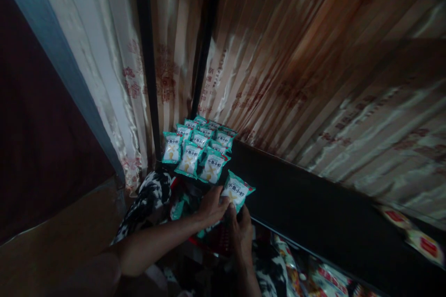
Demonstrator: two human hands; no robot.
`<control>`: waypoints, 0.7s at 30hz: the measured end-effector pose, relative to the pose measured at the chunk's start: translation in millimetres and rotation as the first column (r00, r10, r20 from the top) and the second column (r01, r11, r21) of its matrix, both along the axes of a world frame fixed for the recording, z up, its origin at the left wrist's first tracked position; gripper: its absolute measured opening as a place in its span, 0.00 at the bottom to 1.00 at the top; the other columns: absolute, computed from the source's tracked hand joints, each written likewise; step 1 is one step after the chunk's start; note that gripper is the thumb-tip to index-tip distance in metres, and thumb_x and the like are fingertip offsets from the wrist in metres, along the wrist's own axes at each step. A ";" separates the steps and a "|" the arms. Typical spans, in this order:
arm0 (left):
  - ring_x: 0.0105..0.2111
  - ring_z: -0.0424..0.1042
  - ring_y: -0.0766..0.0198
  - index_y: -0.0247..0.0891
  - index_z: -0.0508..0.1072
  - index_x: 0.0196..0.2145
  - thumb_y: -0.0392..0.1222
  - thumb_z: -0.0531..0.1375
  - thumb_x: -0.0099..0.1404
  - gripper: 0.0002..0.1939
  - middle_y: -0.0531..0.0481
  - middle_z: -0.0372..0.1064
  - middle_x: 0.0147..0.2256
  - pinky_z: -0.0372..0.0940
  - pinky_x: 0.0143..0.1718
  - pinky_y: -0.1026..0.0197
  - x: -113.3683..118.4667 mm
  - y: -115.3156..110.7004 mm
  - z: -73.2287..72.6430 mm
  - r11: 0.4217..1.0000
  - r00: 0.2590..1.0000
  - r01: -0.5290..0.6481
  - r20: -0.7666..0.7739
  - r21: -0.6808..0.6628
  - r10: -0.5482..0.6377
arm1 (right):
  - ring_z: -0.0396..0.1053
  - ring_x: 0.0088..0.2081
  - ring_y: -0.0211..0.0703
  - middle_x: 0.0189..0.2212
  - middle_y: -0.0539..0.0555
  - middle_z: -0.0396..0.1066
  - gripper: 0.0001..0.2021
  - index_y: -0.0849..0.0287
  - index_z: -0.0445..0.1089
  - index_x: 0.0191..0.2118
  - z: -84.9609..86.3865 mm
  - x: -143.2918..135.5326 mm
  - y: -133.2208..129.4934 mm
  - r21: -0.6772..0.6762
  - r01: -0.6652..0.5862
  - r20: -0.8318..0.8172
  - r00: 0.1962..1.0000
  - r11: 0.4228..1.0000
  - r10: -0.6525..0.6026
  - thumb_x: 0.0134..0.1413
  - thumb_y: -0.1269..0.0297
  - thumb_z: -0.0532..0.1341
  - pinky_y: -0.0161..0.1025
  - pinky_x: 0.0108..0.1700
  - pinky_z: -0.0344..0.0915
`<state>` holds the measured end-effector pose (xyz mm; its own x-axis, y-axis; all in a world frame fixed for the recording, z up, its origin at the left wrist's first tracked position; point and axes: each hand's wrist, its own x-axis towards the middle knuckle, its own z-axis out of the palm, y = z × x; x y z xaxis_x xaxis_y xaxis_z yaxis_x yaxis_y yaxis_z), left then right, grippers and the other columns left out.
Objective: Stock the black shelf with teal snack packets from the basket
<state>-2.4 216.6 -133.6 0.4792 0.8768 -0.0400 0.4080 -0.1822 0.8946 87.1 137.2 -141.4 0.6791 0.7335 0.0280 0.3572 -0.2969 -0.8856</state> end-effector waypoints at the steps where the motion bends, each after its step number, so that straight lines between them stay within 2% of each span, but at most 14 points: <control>1: 0.55 0.61 0.54 0.34 0.61 0.56 0.44 0.52 0.63 0.25 0.39 0.62 0.55 0.55 0.57 0.56 0.6 1.1 1.6 1.000 1.000 0.002 0.008 -0.015 -0.002 | 0.66 0.52 0.56 0.50 0.63 0.69 0.34 0.63 0.64 0.55 0.5 2.1 1.8 -0.012 -0.005 0.011 1.000 1.000 0.006 0.51 0.41 0.52 0.45 0.50 0.61; 4: 0.58 0.59 0.54 0.31 0.56 0.59 0.43 0.51 0.63 0.28 0.37 0.58 0.58 0.53 0.59 0.55 2.4 3.6 8.7 0.998 0.999 0.030 0.029 -0.056 -0.028 | 0.66 0.51 0.57 0.49 0.64 0.70 0.35 0.63 0.63 0.56 1.5 9.5 6.5 -0.055 0.010 0.049 0.999 0.998 -0.007 0.51 0.40 0.51 0.46 0.50 0.61; 8: 0.57 0.60 0.54 0.34 0.58 0.58 0.42 0.51 0.62 0.27 0.39 0.60 0.57 0.54 0.59 0.54 8.9 5.2 14.0 0.997 0.998 0.032 0.047 -0.069 -0.029 | 0.68 0.50 0.58 0.48 0.65 0.71 0.37 0.64 0.62 0.56 3.7 20.5 11.6 -0.112 0.061 0.101 0.994 0.992 -0.050 0.49 0.39 0.50 0.46 0.47 0.63; 17: 0.55 0.59 0.53 0.31 0.62 0.55 0.40 0.51 0.61 0.25 0.38 0.61 0.54 0.54 0.58 0.55 32.6 10.5 6.0 0.996 1.000 0.014 -0.007 0.085 -0.014 | 0.70 0.46 0.60 0.44 0.67 0.72 0.39 0.65 0.65 0.53 12.2 38.3 21.7 -0.139 0.055 0.107 0.993 0.989 -0.040 0.46 0.36 0.49 0.47 0.44 0.64; 21: 0.59 0.54 0.49 0.29 0.55 0.60 0.40 0.52 0.60 0.31 0.35 0.55 0.58 0.49 0.61 0.52 40.8 13.6 5.3 0.999 0.999 0.043 0.017 0.029 -0.043 | 0.71 0.45 0.58 0.42 0.64 0.74 0.36 0.62 0.66 0.52 12.1 48.0 25.8 -0.141 0.033 0.098 0.995 0.990 -0.020 0.47 0.37 0.50 0.45 0.42 0.65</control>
